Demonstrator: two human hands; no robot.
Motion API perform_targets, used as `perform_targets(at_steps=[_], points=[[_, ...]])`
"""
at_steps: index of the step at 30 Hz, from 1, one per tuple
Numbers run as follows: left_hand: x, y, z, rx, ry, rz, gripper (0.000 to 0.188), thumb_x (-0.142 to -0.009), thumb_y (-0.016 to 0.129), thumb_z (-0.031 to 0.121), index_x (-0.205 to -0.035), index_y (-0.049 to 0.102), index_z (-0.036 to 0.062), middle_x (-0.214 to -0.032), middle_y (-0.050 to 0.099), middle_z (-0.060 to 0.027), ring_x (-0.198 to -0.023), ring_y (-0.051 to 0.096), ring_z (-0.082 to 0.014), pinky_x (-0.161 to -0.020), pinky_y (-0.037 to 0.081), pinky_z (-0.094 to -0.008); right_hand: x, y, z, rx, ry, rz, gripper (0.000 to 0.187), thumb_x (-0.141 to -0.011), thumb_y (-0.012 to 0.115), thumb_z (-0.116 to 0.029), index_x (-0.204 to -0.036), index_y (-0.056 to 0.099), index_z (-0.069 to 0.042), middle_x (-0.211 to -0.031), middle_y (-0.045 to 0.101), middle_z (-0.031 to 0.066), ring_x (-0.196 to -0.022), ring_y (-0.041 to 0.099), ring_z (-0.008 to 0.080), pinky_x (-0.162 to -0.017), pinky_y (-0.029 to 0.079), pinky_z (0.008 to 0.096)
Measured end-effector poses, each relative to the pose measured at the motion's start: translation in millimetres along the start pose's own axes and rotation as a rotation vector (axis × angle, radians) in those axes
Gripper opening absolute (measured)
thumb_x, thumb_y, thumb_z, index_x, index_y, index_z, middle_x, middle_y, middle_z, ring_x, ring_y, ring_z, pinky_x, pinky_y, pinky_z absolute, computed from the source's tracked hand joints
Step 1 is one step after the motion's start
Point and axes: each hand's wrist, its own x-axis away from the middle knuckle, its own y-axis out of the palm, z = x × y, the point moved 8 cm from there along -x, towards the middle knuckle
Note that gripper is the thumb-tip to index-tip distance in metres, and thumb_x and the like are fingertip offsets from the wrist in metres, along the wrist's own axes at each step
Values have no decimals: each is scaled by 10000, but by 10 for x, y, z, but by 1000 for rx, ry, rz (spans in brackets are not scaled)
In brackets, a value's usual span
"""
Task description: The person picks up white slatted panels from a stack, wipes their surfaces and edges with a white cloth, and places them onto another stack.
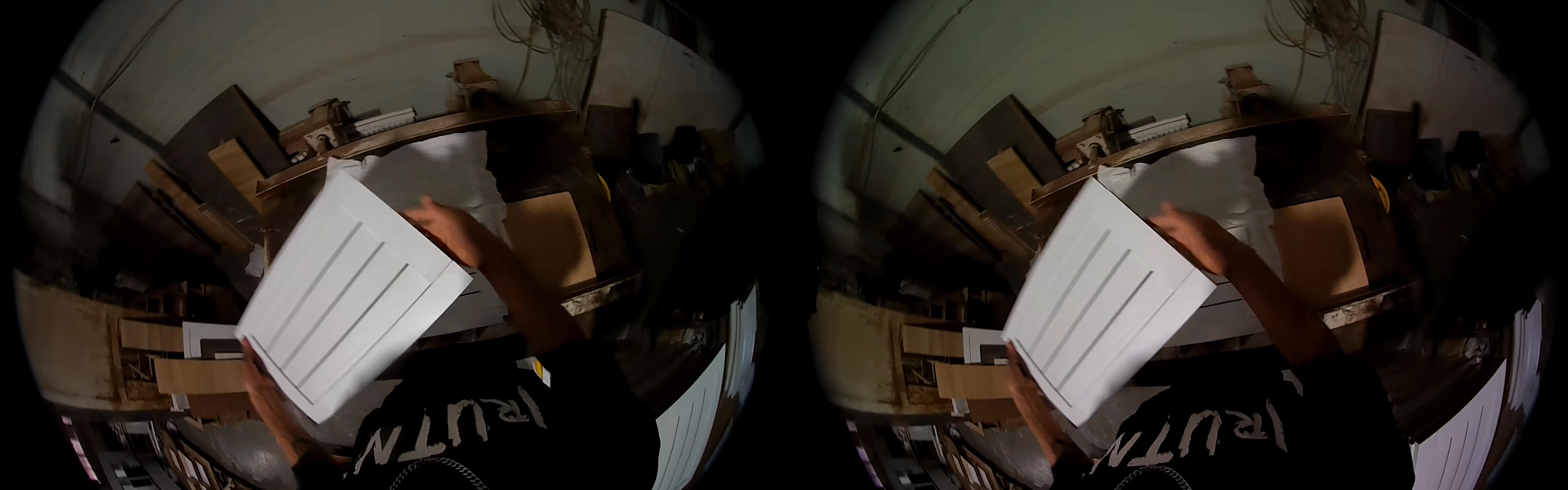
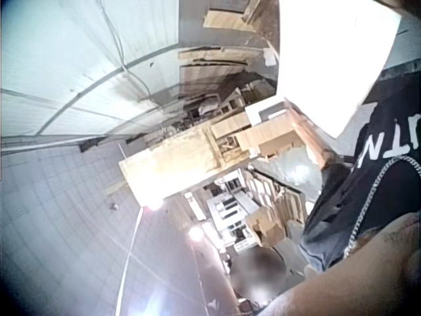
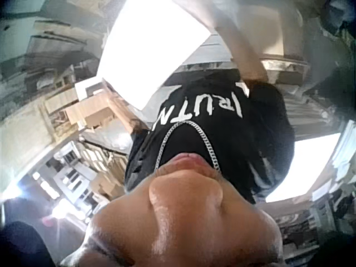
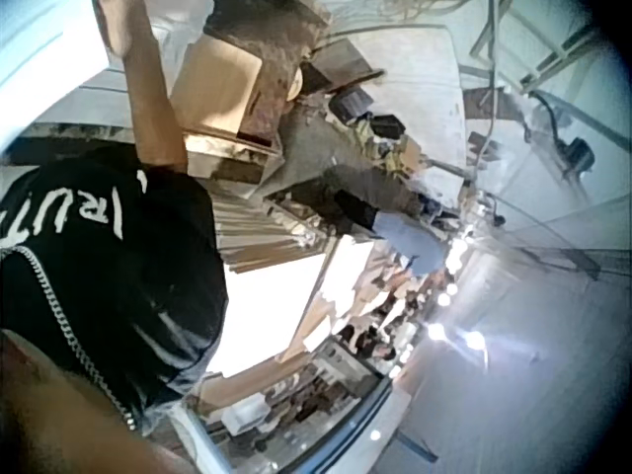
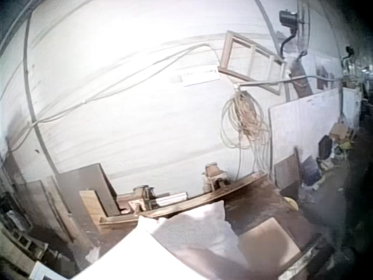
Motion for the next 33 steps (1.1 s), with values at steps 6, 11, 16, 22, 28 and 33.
perform_targets(at_steps=[6, 11, 16, 22, 28, 33], points=[[-94, 235, -1258, -169, -202, 273, 447, -908, 580, 287, -1256, 513, 15, -1210, 580, -82, -1107, 541, -228, -978, 421, -343, 466, -1797, 845, -335, -71, 331, 835, -893, 302, -689, -1211, 552, 42, -1131, 621, 133, -1026, 585, 227, -925, 427, 358], [-354, 199, -1896, -23, -206, 198, 518, -937, 523, 337, -1307, 457, -19, -1295, 498, -118, -1142, 499, -253, -987, 397, -355, 794, -2394, 662, -162, -163, 645, 728, -942, 290, -597, -1173, 570, 34, -1124, 619, 147, -993, 599, 233, -891, 455, 367], [-524, 291, -2011, -116, -60, 252, 506, -981, 449, 314, -1343, 416, -38, -1322, 476, -122, -1167, 474, -231, -1013, 368, -341, 1416, -2579, 539, 421, 68, 1214, 513, -952, 401, -414, -1128, 571, 36, -1078, 615, 212, -960, 619, 282, -813, 491, 396], [-381, 369, -1873, -327, 87, 171, 532, -977, 428, 330, -1346, 404, -52, -1379, 433, -150, -1241, 430, -254, -1064, 330, -368, 1840, -2643, 1501, 1093, 612, 1284, 436, -842, 599, -363, -885, 617, 71, -865, 620, 279, -850, 629, 368, -756, 480, 420], [-276, 312, -1718, -593, 178, 90, 564, -956, 458, 387, -1321, 431, -43, -1379, 423, -183, -1251, 418, -293, -1052, 341, -406, 1849, -3067, 2084, 422, 195, 1164, 292, -802, 695, -278, -876, 664, 2, -808, 668, 108, -756, 637, 246, -658, 487, 400], [-366, 12, -1858, -150, -76, 217, 528, -929, 549, 373, -1299, 476, 3, -1301, 492, -110, -1159, 471, -246, -983, 390, -371, 1808, -2782, 1844, -94, 76, 938, 226, -845, 627, -178, -992, 641, -7, -928, 649, 74, -838, 624, 192, -728, 495, 314]])
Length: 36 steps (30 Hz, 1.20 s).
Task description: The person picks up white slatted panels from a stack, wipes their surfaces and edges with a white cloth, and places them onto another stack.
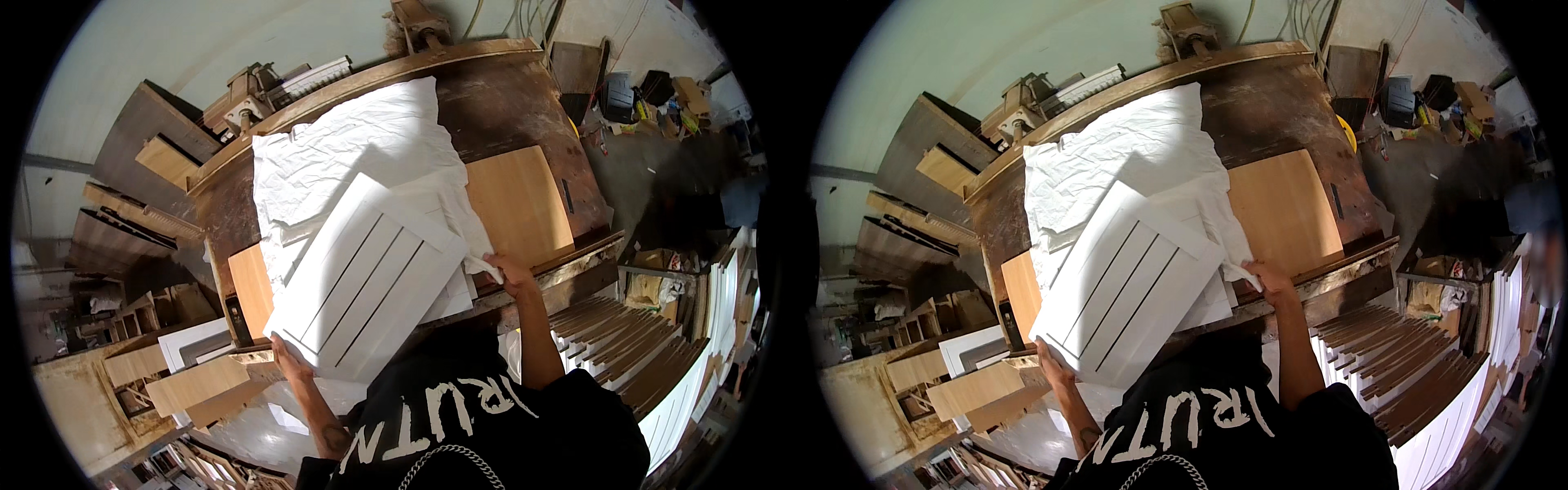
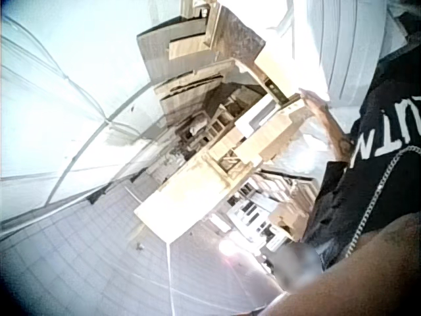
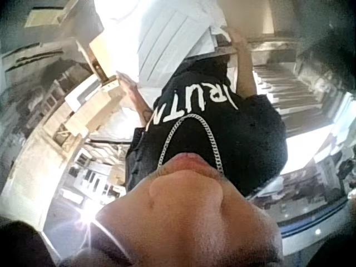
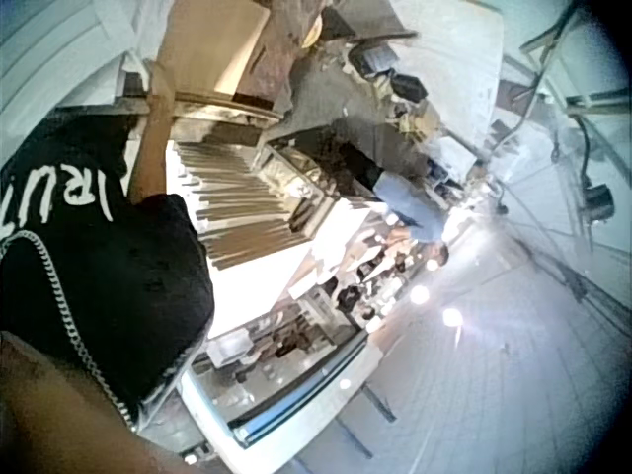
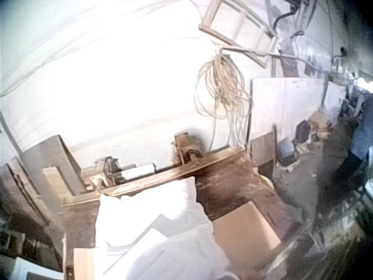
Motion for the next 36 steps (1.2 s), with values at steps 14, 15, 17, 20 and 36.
perform_targets(at_steps=[14, 15, 17, 20, 36], points=[[-39, 1251, 467, -332, 125, -182, 369, -904, 590, 418, -953, 590, 52, -864, 588, -16, -781, 540, -128, -677, 458, -277, -123, -96, -123, -456, -176, -144, 315, -934, 492, -136, -1212, 549, 2, -1078, 635, 90, -963, 613, 183, -848, 496, 321], [-107, 1310, 502, -338, 127, -187, 369, -904, 590, 418, -953, 590, 52, -864, 588, -16, -781, 540, -128, -677, 458, -277, -222, -158, -95, -256, -164, -121, 339, -909, 551, -167, -1207, 561, -6, -1021, 642, 79, -862, 603, 155, -732, 483, 288], [-264, 1452, 548, -364, 140, -247, 382, -881, 622, 426, -951, 589, 52, -853, 586, -22, -775, 537, -132, -661, 459, -278, -307, -199, -169, -62, -147, -98, 370, -884, 609, -199, -1203, 572, -14, -965, 650, 68, -761, 592, 127, -616, 470, 254], [-326, 1673, 672, -388, 223, -265, 404, -865, 648, 427, -968, 585, 41, -876, 595, -38, -766, 541, -147, -668, 462, -277, -43, 174, -561, 655, -140, -163, 437, -797, 731, -214, -1148, 604, 15, -842, 647, 43, -665, 560, 111, -577, 446, 251], [-64, 2233, 990, -531, 207, -202, 510, -837, 662, 485, -1000, 580, 9, -851, 622, -64, -746, 583, -165, -669, 483, -281, -239, -109, -276, 462, -159, -188, 428, -923, 558, -386, -676, 569, -37, -661, 555, 23, -600, 499, 102, -538, 386, 261]])
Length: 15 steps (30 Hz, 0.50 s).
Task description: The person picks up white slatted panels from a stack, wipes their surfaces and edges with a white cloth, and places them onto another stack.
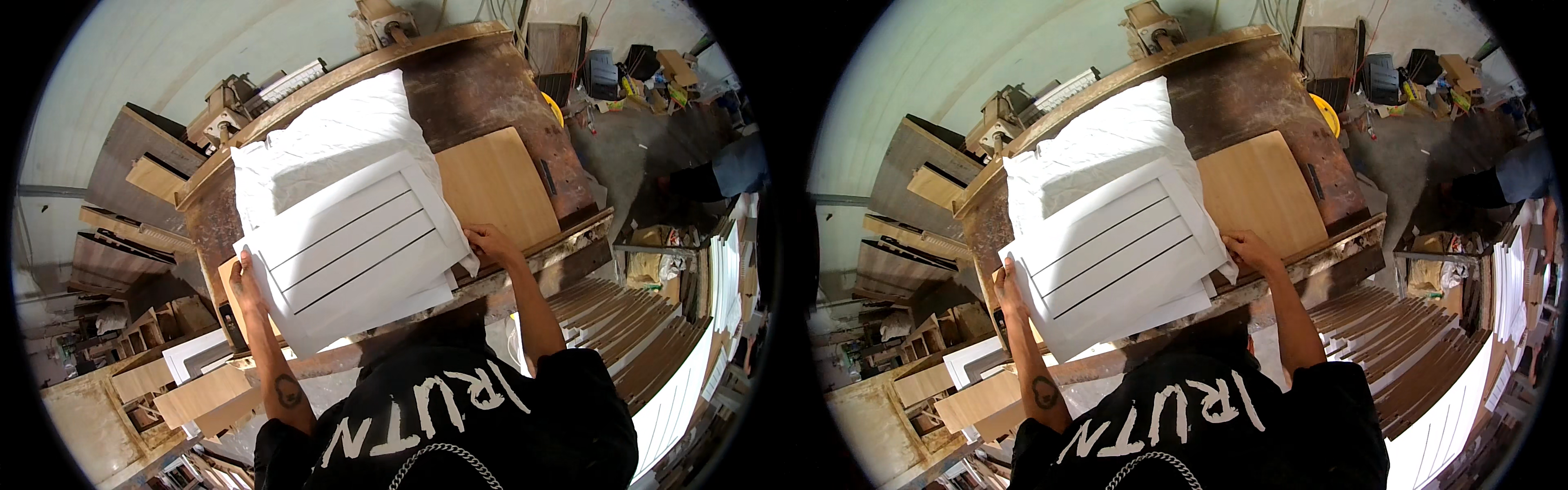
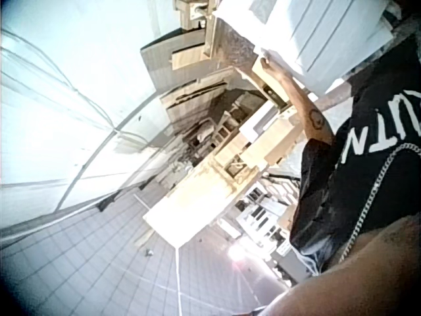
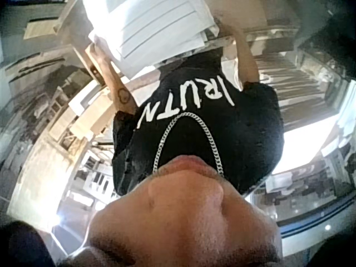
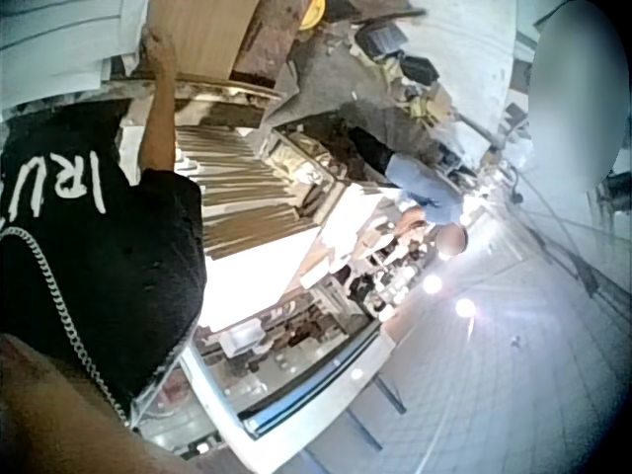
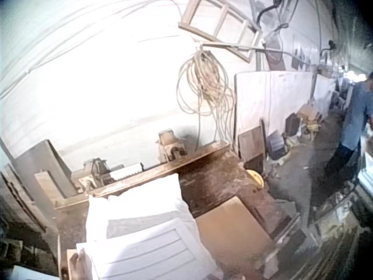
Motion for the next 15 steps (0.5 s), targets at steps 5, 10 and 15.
perform_targets(at_steps=[5, 10, 15], points=[[17, 96, 214, -164, 58, 23, 587, -832, 654, 513, -1040, 593, -33, -854, 625, -65, -763, 567, -153, -688, 467, -280, 87, -43, -236, 63, -150, 173, 350, -898, 592, -319, -855, 656, 23, -678, 603, 31, -636, 537, 131, -590, 433, 292], [-21, 207, 567, -249, 247, -43, 636, -837, 643, 522, -1062, 595, -70, -874, 620, -71, -771, 547, -145, -677, 443, -279, 35, -214, -45, 201, -119, 298, 291, -874, 639, -264, -890, 667, 25, -764, 621, 10, -711, 548, 99, -661, 451, 258], [99, 292, 866, -276, 294, -55, 538, -879, 615, 466, -1069, 608, -37, -782, 577, -39, -704, 493, -114, -627, 409, -272, 57, -146, 113, -86, -110, 381, 218, -857, 659, -191, -874, 668, 27, -737, 618, 6, -693, 546, 88, -631, 443, 246]])
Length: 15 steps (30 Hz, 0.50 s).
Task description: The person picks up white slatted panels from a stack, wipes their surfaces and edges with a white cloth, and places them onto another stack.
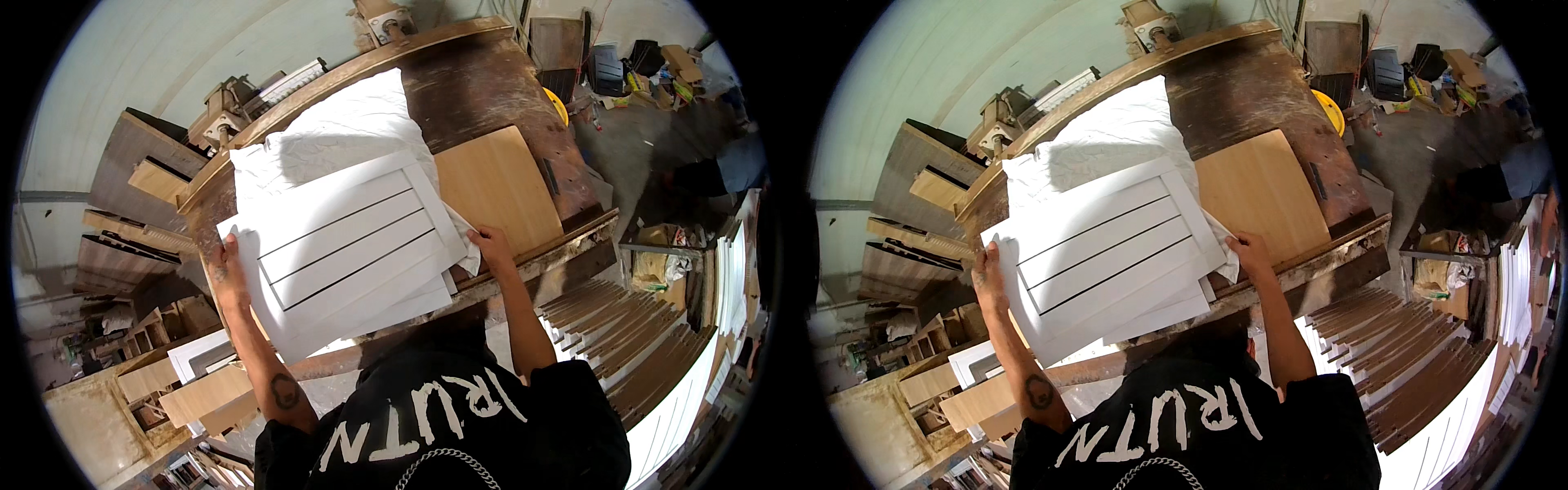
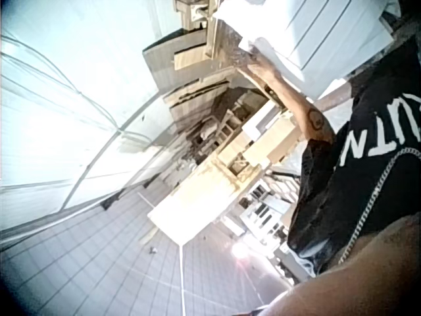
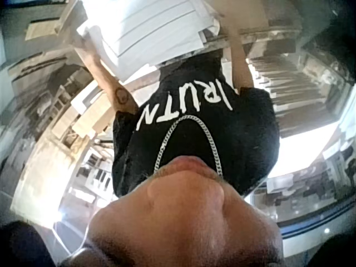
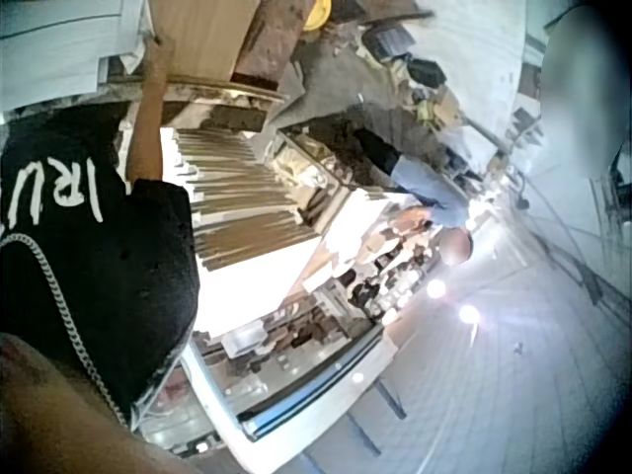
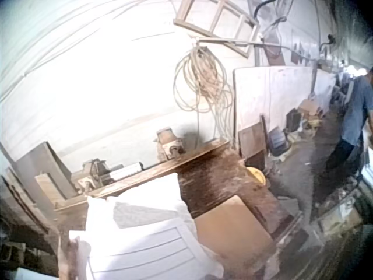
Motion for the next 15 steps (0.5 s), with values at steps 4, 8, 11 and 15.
perform_targets(at_steps=[4, 8, 11, 15], points=[[50, -71, 419, -108, 25, -1, 478, -910, 593, 414, -1074, 603, -35, -753, 547, -32, -682, 453, -93, -605, 383, -261, -42, 68, 222, -274, 68, 30, 178, -867, 646, -155, -906, 658, 18, -758, 619, 6, -669, 541, 91, -627, 448, 243], [52, -4, 711, -217, 120, -52, 464, -935, 560, 377, -1123, 572, -47, -825, 588, -72, -727, 503, -136, -671, 433, -288, 43, 239, 220, -548, 131, -77, 158, -882, 604, -101, -963, 658, 24, -800, 617, 14, -676, 532, 94, -637, 451, 246], [48, 58, 842, -269, 116, -75, 437, -948, 539, 351, -1137, 569, -42, -915, 629, -124, -800, 548, -183, -741, 447, -310, 123, 282, -38, -455, 98, -256, 166, -893, 606, -127, -971, 641, 15, -830, 630, 57, -719, 588, 126, -661, 481, 270], [81, 132, 936, -218, 108, -108, 422, -949, 537, 346, -1144, 578, -25, -947, 636, -136, -842, 559, -189, -763, 445, -311, 65, 322, -119, -469, 209, -344, 153, -896, 596, -109, -983, 613, 16, -833, 625, 87, -696, 594, 148, -651, 499, 272]])
